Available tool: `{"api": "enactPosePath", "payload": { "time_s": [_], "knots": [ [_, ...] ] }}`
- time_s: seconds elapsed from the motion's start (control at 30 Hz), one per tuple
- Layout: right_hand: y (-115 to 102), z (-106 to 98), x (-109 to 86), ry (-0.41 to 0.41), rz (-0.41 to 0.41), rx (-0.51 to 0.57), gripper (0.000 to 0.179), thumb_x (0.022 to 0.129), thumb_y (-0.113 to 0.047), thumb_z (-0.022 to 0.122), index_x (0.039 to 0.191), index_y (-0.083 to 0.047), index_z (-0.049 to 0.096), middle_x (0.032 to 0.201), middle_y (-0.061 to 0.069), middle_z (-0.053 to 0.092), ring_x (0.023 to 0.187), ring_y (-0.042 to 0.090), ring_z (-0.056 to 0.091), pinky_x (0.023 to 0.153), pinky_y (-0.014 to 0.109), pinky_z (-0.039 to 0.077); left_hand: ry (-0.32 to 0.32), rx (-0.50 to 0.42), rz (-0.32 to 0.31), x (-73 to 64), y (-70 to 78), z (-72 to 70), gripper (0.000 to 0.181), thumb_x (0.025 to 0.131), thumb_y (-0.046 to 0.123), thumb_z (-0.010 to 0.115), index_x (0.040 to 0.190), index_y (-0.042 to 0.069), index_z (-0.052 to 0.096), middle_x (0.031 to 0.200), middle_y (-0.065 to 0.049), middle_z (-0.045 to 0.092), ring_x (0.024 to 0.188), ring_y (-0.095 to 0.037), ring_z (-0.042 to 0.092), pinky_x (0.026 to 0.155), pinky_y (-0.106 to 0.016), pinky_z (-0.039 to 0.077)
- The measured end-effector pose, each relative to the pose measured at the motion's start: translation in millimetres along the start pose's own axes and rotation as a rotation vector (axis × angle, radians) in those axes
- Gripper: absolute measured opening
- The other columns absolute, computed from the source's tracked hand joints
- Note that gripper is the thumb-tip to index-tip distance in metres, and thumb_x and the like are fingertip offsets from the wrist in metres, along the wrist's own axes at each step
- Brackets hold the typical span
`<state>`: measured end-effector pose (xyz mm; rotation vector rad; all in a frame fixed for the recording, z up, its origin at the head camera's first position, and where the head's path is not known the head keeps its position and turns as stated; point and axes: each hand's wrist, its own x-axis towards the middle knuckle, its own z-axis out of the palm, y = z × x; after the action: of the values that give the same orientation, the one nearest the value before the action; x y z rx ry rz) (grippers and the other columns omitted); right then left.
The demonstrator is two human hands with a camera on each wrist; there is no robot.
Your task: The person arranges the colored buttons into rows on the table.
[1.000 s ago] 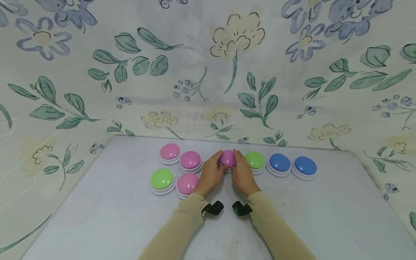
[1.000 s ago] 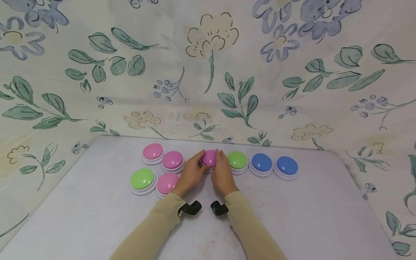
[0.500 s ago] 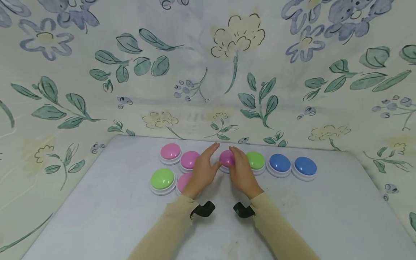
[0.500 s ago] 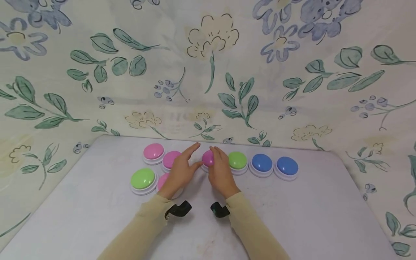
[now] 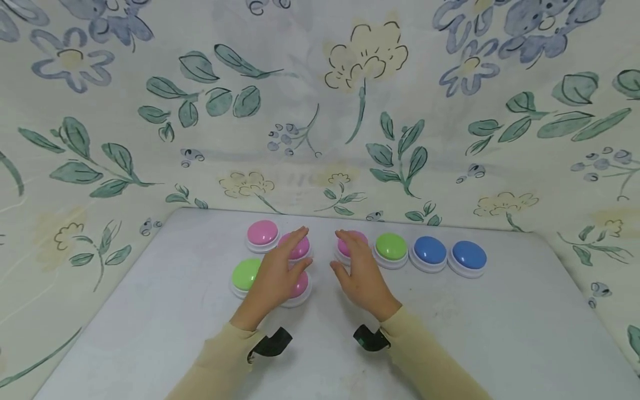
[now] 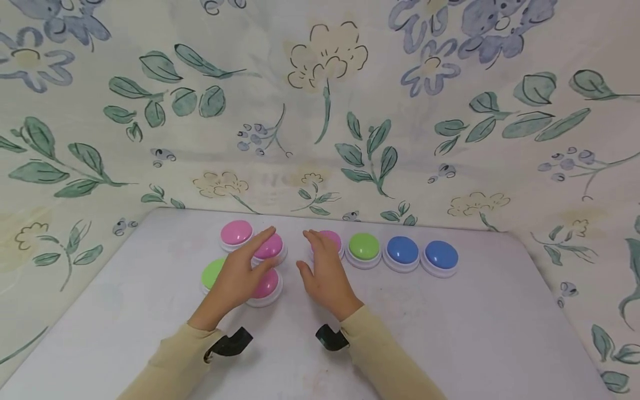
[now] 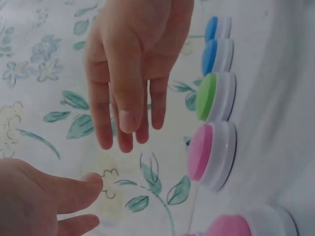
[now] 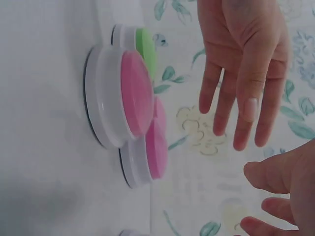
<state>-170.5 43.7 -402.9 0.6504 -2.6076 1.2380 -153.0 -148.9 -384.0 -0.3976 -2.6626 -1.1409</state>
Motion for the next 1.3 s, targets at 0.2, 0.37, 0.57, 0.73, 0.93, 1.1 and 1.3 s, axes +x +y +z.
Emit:
{"api": "enactPosePath", "payload": {
  "time_s": [0.2, 0.37, 0.57, 0.73, 0.93, 1.1, 1.3],
  "knots": [
    [-7, 12, -7.0, -0.035, -0.038, 0.022, 0.059, 0.095, -0.010, 0.068, 0.147, -0.001, 0.043, 0.149, 0.018, 0.047, 0.141, 0.036, 0.040, 0.116, 0.053, 0.035, 0.019, 0.021, 0.027, -16.6, -6.1, -12.9, 0.060, 0.095, 0.008, 0.069, 0.149, 0.001, 0.046, 0.151, -0.017, 0.048, 0.142, -0.034, 0.042, 0.113, -0.052, 0.038],
    [-12, 23, -9.7, -0.058, -0.064, 0.033, 0.057, 0.095, -0.010, 0.068, 0.146, 0.000, 0.044, 0.148, 0.019, 0.048, 0.140, 0.035, 0.042, 0.115, 0.052, 0.036, 0.016, 0.044, 0.022, -28.1, -12.4, -18.0, 0.062, 0.095, 0.009, 0.070, 0.150, 0.001, 0.044, 0.153, -0.016, 0.046, 0.142, -0.035, 0.041, 0.112, -0.053, 0.038],
    [-18, 39, -9.9, -0.087, -0.076, 0.053, 0.056, 0.094, -0.008, 0.068, 0.145, 0.002, 0.045, 0.147, 0.019, 0.049, 0.139, 0.034, 0.043, 0.115, 0.051, 0.037, -0.002, 0.085, -0.003, -38.4, -19.9, -21.4, 0.063, 0.093, 0.007, 0.071, 0.149, -0.002, 0.043, 0.151, -0.019, 0.047, 0.140, -0.040, 0.043, 0.110, -0.055, 0.039],
    [-20, 52, -10.0, -0.096, -0.064, 0.079, 0.055, 0.096, -0.010, 0.067, 0.145, 0.003, 0.045, 0.147, 0.018, 0.050, 0.139, 0.034, 0.043, 0.114, 0.051, 0.038, -0.012, 0.107, -0.028, -41.6, -26.6, -22.6, 0.064, 0.092, 0.005, 0.072, 0.149, -0.003, 0.043, 0.149, -0.022, 0.048, 0.137, -0.042, 0.045, 0.109, -0.056, 0.041],
    [-16, 64, -12.7, -0.087, -0.002, 0.107, 0.053, 0.096, -0.010, 0.066, 0.143, 0.005, 0.047, 0.144, 0.020, 0.052, 0.137, 0.036, 0.046, 0.114, 0.052, 0.038, -0.024, 0.107, -0.033, -42.0, -31.7, -19.6, 0.065, 0.091, 0.004, 0.072, 0.148, -0.004, 0.043, 0.148, -0.024, 0.049, 0.133, -0.043, 0.050, 0.106, -0.055, 0.044],
    [-12, 69, -13.7, -0.129, 0.052, 0.134, 0.057, 0.096, -0.013, 0.066, 0.147, 0.002, 0.044, 0.148, 0.019, 0.049, 0.140, 0.034, 0.043, 0.115, 0.050, 0.037, -0.060, 0.087, -0.067, -42.9, -34.0, -20.3, 0.065, 0.092, 0.002, 0.071, 0.149, -0.003, 0.042, 0.148, -0.024, 0.048, 0.125, -0.045, 0.056, 0.100, -0.054, 0.049],
    [-7, 73, -14.8, -0.180, 0.075, 0.154, 0.063, 0.096, -0.017, 0.067, 0.150, 0.002, 0.039, 0.153, 0.018, 0.044, 0.143, 0.032, 0.040, 0.116, 0.047, 0.035, -0.148, 0.058, -0.116, -43.3, -38.4, -15.7, 0.063, 0.094, 0.001, 0.066, 0.151, -0.002, 0.039, 0.150, -0.025, 0.046, 0.128, -0.045, 0.053, 0.104, -0.056, 0.046]
  ]
}}
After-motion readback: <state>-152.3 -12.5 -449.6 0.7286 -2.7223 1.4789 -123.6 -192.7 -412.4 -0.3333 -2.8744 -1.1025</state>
